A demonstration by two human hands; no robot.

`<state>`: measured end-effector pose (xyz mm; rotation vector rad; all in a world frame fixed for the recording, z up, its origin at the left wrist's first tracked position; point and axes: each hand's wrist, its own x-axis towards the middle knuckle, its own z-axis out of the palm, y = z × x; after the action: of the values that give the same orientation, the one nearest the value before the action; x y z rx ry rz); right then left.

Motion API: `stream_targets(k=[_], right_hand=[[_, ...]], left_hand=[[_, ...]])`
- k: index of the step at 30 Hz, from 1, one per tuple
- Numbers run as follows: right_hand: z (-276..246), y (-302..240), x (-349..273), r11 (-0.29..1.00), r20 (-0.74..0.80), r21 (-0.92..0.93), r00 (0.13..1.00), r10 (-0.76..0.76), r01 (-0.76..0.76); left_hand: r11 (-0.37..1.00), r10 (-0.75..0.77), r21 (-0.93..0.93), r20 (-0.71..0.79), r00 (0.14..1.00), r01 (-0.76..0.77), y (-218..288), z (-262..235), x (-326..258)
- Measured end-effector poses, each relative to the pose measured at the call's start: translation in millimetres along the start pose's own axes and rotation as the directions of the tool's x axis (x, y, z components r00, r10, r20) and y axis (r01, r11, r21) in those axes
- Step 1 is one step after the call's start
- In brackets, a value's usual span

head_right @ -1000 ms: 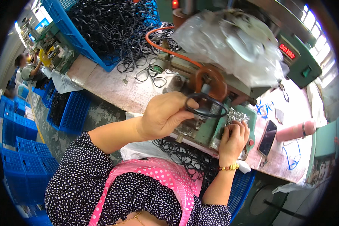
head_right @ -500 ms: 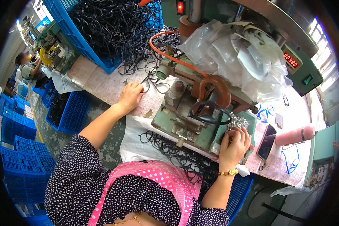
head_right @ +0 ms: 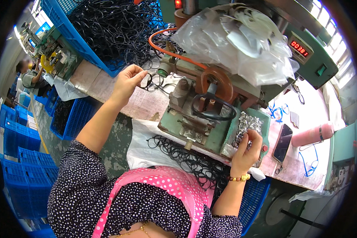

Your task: The person repeatedly picks black spectacle frames from a pile, places them into a green press machine, and adds small metal components from a tray to assemble the frames. The finished frames are placed on the table beside the machine.

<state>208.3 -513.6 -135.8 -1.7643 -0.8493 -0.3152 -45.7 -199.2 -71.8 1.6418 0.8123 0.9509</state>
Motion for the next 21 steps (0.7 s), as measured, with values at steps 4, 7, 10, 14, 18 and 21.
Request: stream_targets(k=[4, 7, 10, 14, 18, 21], right_hand=[[-1.0, 5.1, 0.1, 1.0, 0.02, 0.026, 1.0, -0.003, 0.003], [-2.2, 2.9, -1.4, 0.996, 0.025, 0.067, 0.998, 0.055, -0.056], [-2.4, -2.2, -2.6, 0.994, 0.012, 0.082, 0.998, 0.066, -0.067], [-5.4, -2.9, 0.0, 1.0, 0.029, -0.011, 1.0, -0.01, 0.011], [-5.9, 2.9, 0.4, 0.998, 0.047, -0.021, 0.997, -0.058, 0.059], [-7.0, 4.7, 0.0, 0.995, 0.075, 0.091, 0.997, 0.033, -0.04]], left_hand=[[0.99, -0.13, -0.066, -0.028, 0.991, 0.128, -14.9, 12.3, 1.8], [0.978, -0.036, -0.209, -0.086, 0.996, 0.017, -37.6, 21.1, 3.9], [0.999, 0.006, -0.039, -0.12, 0.993, -0.011, -64.5, 25.1, 4.2], [0.986, 0.001, 0.165, -0.052, 0.999, 0.008, -81.3, 22.9, 0.8], [0.999, -0.051, -0.022, -0.09, 0.995, 0.05, -60.8, 13.4, -1.9], [0.977, 0.207, -0.029, -0.147, 0.967, -0.213, -37.2, 7.6, 0.0]])
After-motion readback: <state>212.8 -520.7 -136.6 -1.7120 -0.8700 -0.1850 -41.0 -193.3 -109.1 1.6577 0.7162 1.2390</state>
